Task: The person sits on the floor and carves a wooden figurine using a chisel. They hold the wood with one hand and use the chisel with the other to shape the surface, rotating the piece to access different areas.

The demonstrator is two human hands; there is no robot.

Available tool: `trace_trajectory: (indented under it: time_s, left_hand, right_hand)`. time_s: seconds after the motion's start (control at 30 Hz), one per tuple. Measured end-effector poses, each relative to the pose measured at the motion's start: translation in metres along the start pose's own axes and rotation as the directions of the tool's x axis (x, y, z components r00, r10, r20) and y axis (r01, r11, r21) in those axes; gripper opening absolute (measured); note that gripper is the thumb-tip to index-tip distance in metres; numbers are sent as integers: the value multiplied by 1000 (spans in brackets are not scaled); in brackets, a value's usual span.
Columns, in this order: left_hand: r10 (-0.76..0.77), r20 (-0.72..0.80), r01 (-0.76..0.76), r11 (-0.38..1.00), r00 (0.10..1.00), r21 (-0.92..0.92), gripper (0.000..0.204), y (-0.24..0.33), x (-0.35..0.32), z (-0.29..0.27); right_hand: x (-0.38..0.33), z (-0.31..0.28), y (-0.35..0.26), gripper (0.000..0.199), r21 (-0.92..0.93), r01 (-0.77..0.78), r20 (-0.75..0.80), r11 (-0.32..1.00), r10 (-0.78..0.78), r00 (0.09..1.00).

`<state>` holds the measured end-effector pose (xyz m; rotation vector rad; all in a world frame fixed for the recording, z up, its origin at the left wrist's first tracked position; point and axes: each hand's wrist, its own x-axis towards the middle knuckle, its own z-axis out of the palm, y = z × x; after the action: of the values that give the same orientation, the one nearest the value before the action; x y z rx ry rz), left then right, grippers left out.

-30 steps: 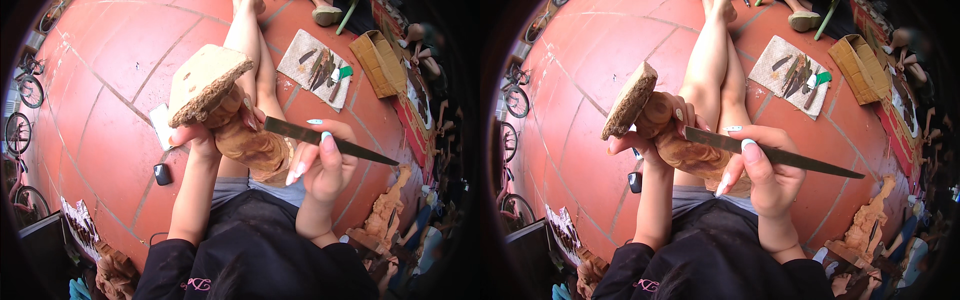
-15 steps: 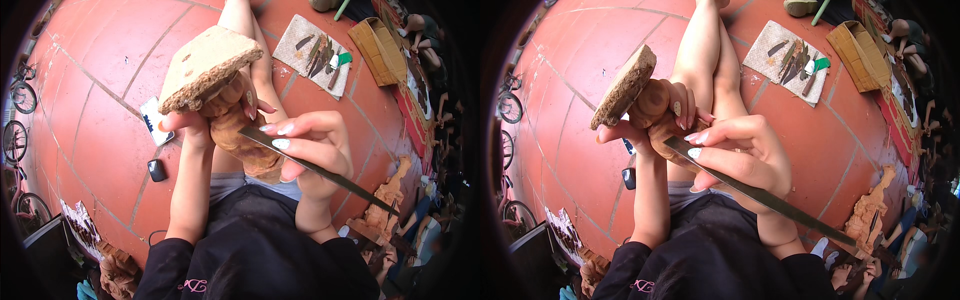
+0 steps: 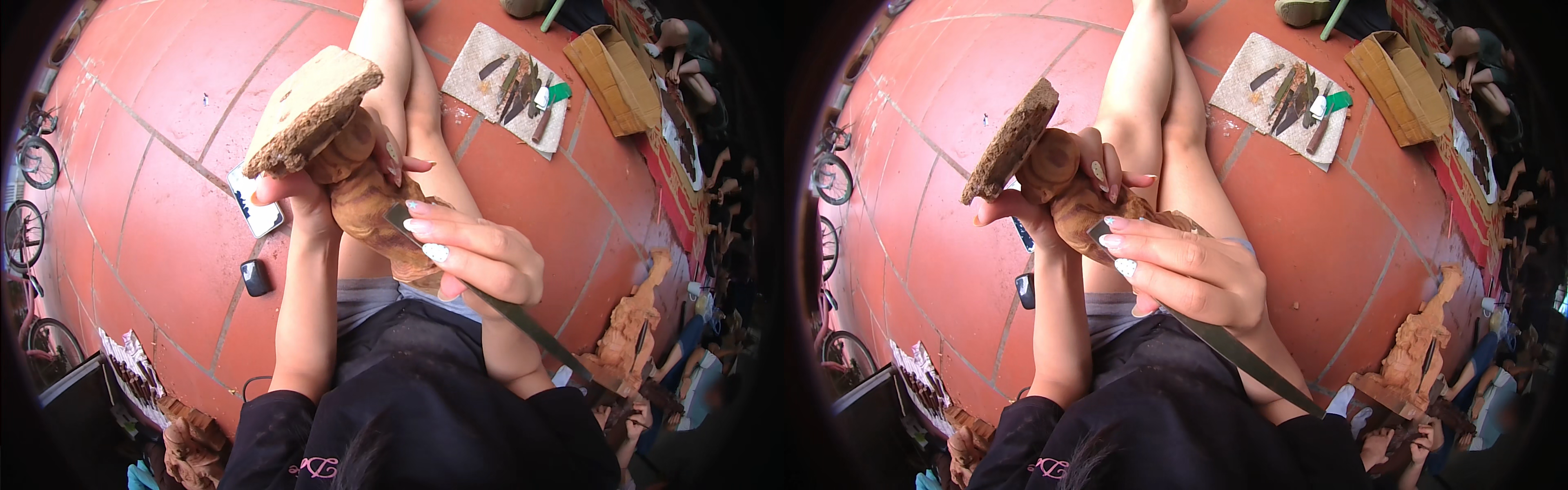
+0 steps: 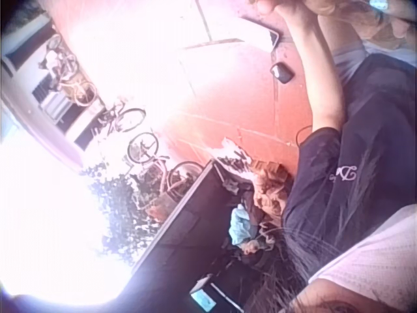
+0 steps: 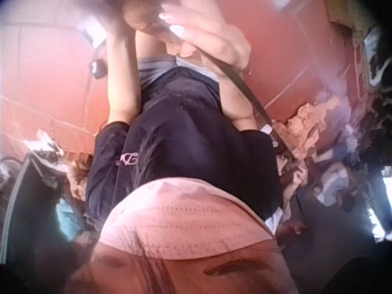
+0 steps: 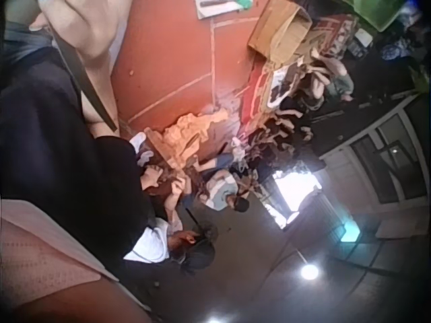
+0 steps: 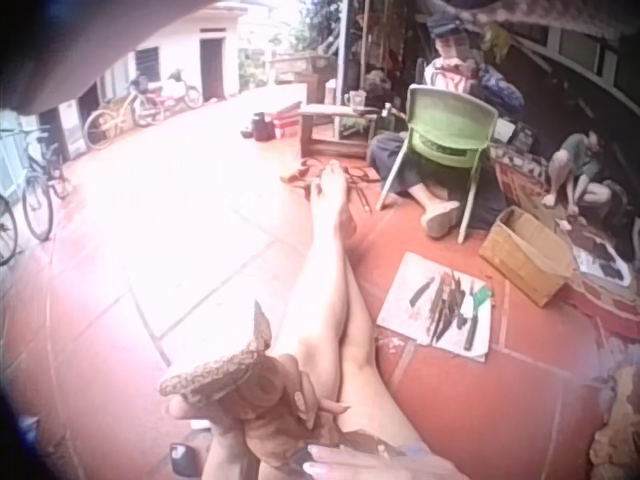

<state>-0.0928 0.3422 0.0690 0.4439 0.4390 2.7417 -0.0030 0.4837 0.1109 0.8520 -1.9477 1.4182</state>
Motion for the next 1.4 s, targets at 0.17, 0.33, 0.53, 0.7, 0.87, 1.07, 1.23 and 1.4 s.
trace_trajectory:
  time_s: [0.17, 0.33, 0.53, 0.7, 0.87, 1.07, 1.23, 1.4]
  left_hand:
    - [-41, 243, 19, 995, 969, 94, 108, 8, 10, -24]
    - [-52, 250, 22, 992, 967, 122, 110, 12, 8, -31]
    - [-55, 163, 20, 978, 985, 208, 118, 14, 7, -35]
    - [-62, -129, 129, 781, 990, 611, 132, 24, 2, 4]
    - [-75, -133, 147, 692, 988, 707, 111, 32, -6, 7]
    - [-38, -132, 101, 850, 991, 517, 94, 30, -10, 10]
    - [12, -85, 22, 918, 996, 397, 80, 34, -14, 8]
    - [31, 102, -51, 978, 994, 204, 80, 30, -9, -5]
  right_hand:
    - [6, 5, 8, 26, -4, 15, 16, 1000, -15, 1000]
    - [1, -6, 5, 25, -87, 10, 75, 996, -4, 997]
    - [-2, -11, 14, 24, -53, 48, -28, 997, -50, 998]
    - [-18, -12, 18, 32, 23, -185, -407, 983, 178, 896]
    - [-20, -20, 15, 39, 181, -350, -303, 919, 390, 869]
    - [-12, -16, 8, 61, 452, -429, -259, 782, 575, 776]
    - [-11, -14, 4, 86, 420, -436, -305, 796, 576, 758]
    - [-5, -17, -2, 105, 525, -393, -282, 755, 590, 757]
